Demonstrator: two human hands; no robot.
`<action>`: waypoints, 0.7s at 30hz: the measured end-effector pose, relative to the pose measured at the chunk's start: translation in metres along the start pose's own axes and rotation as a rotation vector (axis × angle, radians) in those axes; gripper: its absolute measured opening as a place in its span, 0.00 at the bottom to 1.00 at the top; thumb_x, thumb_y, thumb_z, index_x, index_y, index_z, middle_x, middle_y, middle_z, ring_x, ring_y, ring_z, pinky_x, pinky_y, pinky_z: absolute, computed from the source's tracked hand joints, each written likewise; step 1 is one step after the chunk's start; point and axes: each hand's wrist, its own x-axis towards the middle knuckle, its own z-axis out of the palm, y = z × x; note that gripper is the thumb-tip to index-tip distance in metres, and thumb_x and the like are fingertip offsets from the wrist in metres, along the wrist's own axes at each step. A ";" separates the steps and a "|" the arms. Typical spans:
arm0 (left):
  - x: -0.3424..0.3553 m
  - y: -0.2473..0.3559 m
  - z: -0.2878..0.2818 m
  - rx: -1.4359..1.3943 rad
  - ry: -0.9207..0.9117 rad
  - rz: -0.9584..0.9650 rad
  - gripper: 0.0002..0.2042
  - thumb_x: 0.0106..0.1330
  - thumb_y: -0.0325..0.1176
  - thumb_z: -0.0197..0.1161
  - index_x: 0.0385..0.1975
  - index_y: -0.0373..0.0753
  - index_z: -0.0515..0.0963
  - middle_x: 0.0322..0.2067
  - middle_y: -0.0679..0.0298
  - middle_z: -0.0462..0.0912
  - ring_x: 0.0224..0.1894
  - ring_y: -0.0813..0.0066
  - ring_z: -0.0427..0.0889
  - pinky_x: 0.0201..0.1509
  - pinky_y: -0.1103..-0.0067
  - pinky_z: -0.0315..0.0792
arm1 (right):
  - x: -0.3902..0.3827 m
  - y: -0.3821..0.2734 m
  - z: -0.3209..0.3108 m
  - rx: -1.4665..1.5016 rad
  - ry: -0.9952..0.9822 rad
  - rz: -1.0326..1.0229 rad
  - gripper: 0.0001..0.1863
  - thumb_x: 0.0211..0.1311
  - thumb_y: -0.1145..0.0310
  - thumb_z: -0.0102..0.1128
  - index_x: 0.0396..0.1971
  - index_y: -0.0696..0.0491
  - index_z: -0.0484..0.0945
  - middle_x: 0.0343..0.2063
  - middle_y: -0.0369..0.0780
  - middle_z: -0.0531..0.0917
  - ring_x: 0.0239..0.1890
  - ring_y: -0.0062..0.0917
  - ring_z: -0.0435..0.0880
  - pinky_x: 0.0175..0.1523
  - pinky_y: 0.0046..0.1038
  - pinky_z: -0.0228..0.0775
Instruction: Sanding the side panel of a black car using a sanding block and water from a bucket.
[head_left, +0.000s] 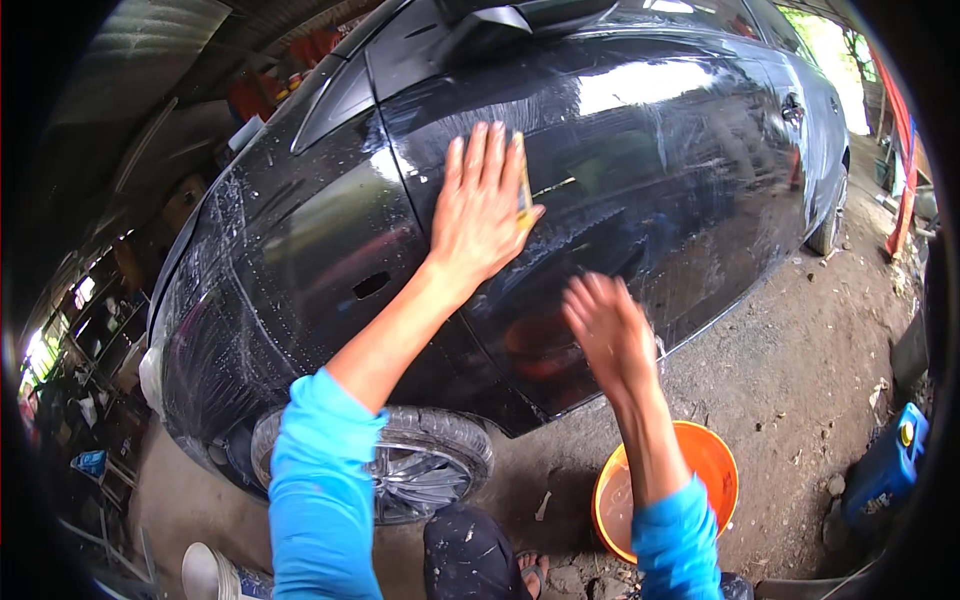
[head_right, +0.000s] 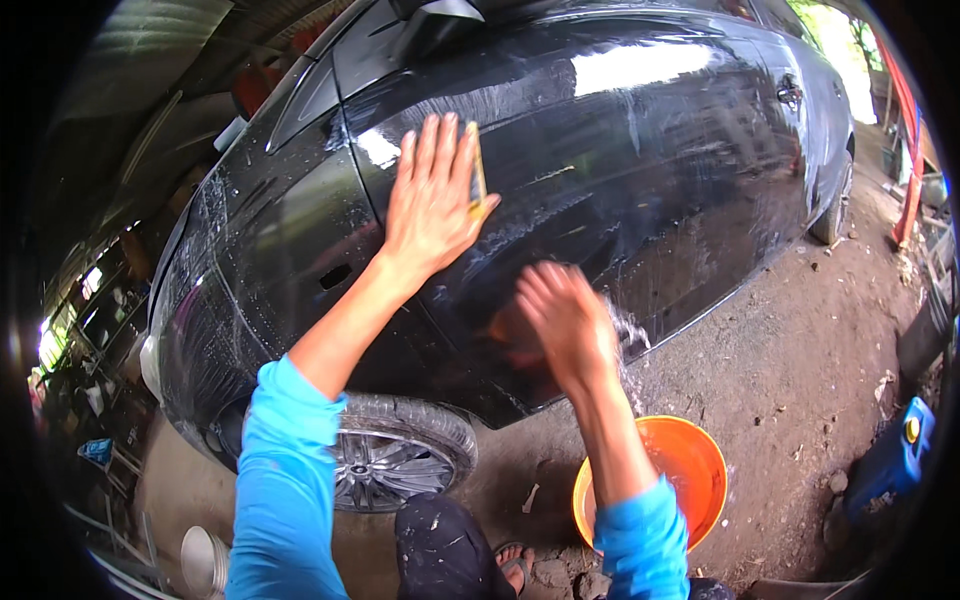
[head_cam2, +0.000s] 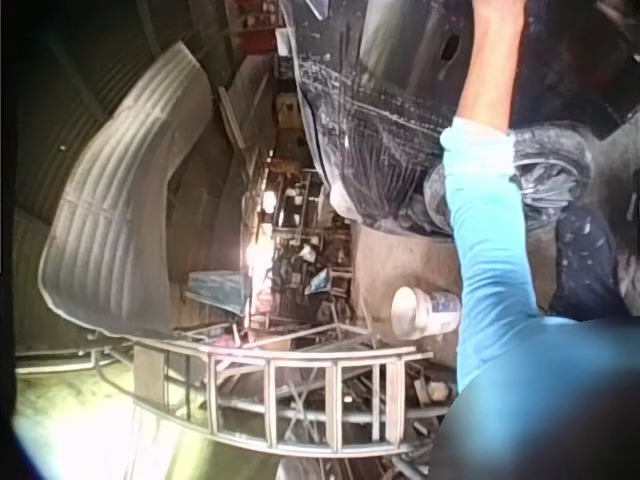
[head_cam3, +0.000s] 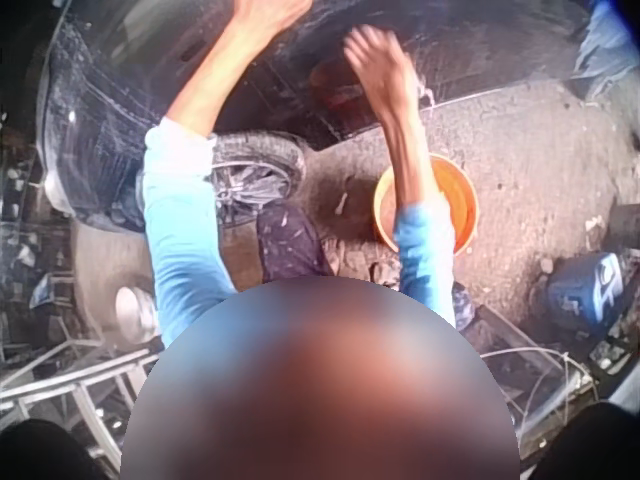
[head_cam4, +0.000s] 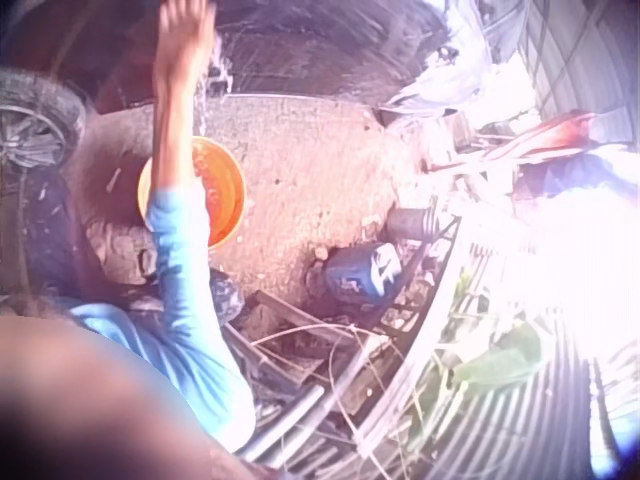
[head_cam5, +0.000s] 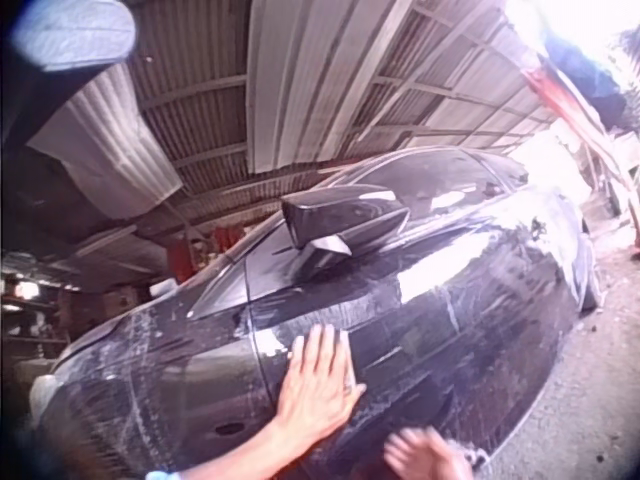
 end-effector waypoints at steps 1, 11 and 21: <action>0.015 -0.002 0.009 0.091 -0.010 0.014 0.39 0.62 0.49 0.61 0.69 0.32 0.60 0.70 0.45 0.58 0.74 0.48 0.53 0.76 0.57 0.45 | 0.024 -0.004 0.053 -0.163 -0.218 -0.108 0.27 0.74 0.61 0.49 0.65 0.63 0.64 0.64 0.51 0.71 0.63 0.38 0.74 0.69 0.33 0.61; -0.001 -0.017 -0.010 0.032 -0.085 0.091 0.39 0.63 0.49 0.63 0.70 0.32 0.59 0.71 0.47 0.58 0.74 0.53 0.55 0.76 0.57 0.47 | -0.011 -0.015 -0.088 -1.077 0.359 -0.647 0.16 0.69 0.70 0.58 0.52 0.61 0.78 0.42 0.41 0.85 0.45 0.24 0.83 0.53 0.26 0.74; 0.036 0.106 0.052 -0.071 -0.094 0.323 0.40 0.63 0.52 0.61 0.70 0.35 0.59 0.71 0.55 0.59 0.75 0.62 0.53 0.78 0.60 0.43 | -0.073 0.099 -0.194 -1.054 0.698 -0.311 0.17 0.62 0.75 0.60 0.52 0.58 0.77 0.48 0.45 0.82 0.49 0.31 0.81 0.56 0.31 0.72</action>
